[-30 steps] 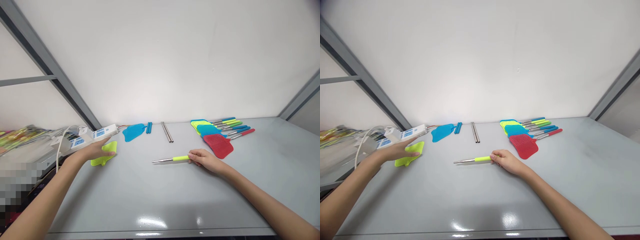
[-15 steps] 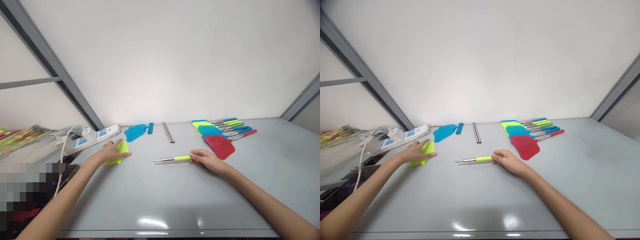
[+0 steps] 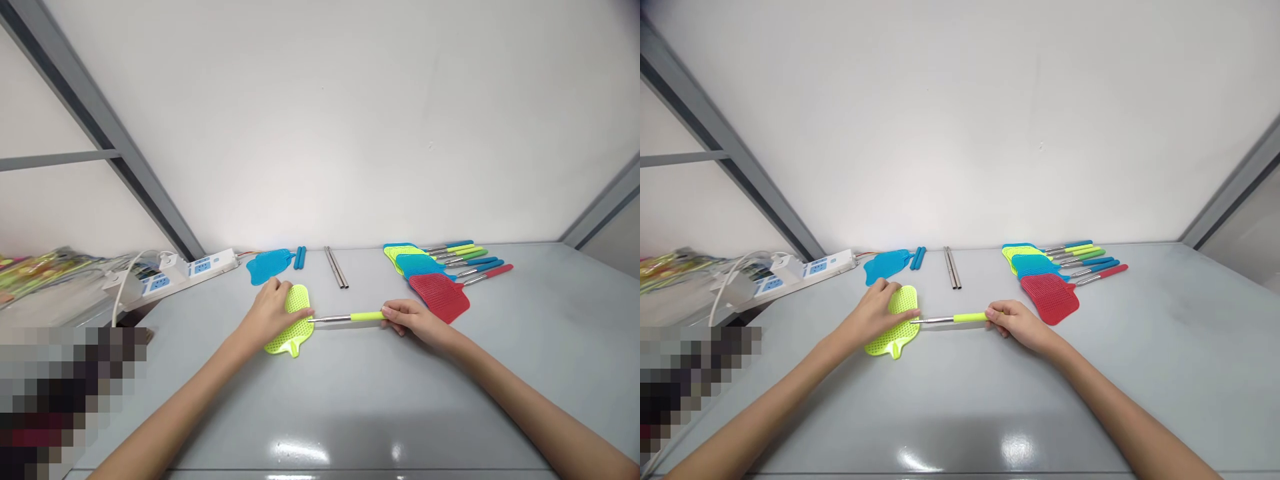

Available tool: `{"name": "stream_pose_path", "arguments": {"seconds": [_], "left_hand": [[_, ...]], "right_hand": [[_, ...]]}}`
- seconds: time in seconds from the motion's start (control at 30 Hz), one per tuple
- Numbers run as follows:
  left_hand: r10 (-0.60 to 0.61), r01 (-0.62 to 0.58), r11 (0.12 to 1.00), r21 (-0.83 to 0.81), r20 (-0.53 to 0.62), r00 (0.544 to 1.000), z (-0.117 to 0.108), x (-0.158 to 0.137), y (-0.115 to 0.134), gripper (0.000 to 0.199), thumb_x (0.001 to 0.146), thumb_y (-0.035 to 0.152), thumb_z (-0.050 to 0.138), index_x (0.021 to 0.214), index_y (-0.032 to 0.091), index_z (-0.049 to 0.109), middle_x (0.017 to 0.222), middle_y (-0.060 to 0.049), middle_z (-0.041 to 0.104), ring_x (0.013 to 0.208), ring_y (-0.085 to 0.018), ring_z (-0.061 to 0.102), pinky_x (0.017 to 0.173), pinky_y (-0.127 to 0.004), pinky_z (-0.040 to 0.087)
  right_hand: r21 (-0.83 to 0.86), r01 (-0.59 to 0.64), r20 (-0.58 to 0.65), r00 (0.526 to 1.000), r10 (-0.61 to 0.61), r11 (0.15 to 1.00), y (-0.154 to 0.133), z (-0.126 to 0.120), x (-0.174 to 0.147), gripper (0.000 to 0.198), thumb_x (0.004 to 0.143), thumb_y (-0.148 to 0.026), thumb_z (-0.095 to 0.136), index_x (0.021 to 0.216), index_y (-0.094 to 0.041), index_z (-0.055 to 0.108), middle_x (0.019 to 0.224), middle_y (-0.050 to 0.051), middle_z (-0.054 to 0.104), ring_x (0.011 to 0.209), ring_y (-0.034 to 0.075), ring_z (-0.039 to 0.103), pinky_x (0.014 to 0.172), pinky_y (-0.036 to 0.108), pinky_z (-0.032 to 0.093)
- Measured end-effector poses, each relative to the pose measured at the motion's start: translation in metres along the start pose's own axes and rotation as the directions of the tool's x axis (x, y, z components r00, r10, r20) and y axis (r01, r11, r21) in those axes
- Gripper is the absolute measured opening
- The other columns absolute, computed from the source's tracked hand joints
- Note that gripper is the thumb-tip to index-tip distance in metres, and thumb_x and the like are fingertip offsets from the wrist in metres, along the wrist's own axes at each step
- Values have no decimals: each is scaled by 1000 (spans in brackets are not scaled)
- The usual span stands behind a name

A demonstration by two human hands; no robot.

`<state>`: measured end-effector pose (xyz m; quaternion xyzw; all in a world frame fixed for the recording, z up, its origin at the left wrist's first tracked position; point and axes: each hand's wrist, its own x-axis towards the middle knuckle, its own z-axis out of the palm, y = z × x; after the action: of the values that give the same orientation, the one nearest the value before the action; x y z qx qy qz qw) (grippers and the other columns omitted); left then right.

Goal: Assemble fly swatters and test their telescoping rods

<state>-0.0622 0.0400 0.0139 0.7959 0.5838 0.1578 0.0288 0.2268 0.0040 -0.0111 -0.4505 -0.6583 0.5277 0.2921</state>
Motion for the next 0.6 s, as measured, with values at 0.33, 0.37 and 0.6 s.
{"name": "stream_pose_path", "arguments": {"seconds": [0.33, 0.37, 0.6], "left_hand": [[-177, 57, 911, -410, -262, 949, 2, -1, 3, 22, 81, 43, 38, 77, 21, 36, 67, 2, 43, 62, -15, 44, 56, -26, 34], [-207, 66, 879, -471, -254, 945, 5, -2, 1, 22, 81, 43, 38, 79, 21, 37, 68, 2, 44, 62, -15, 45, 55, -25, 34], [-219, 9, 600, -800, -153, 964, 24, -6, 11, 26, 78, 45, 44, 89, 22, 41, 79, -1, 56, 70, -16, 53, 60, -25, 39]], "right_hand": [[267, 178, -332, 939, -82, 947, 4, -16, 0, 29, 77, -39, 50, 62, -15, 58, 49, -3, 37, 46, 9, 34, 46, 24, 26], [304, 196, -367, 927, -75, 932, 4, -17, 0, 28, 76, -38, 52, 62, -15, 58, 49, -3, 37, 46, 9, 34, 46, 24, 26], [477, 292, -463, 885, -45, 829, 1, -24, -1, 20, 72, -31, 58, 59, -16, 59, 48, -3, 34, 45, 9, 34, 43, 24, 27]]}}
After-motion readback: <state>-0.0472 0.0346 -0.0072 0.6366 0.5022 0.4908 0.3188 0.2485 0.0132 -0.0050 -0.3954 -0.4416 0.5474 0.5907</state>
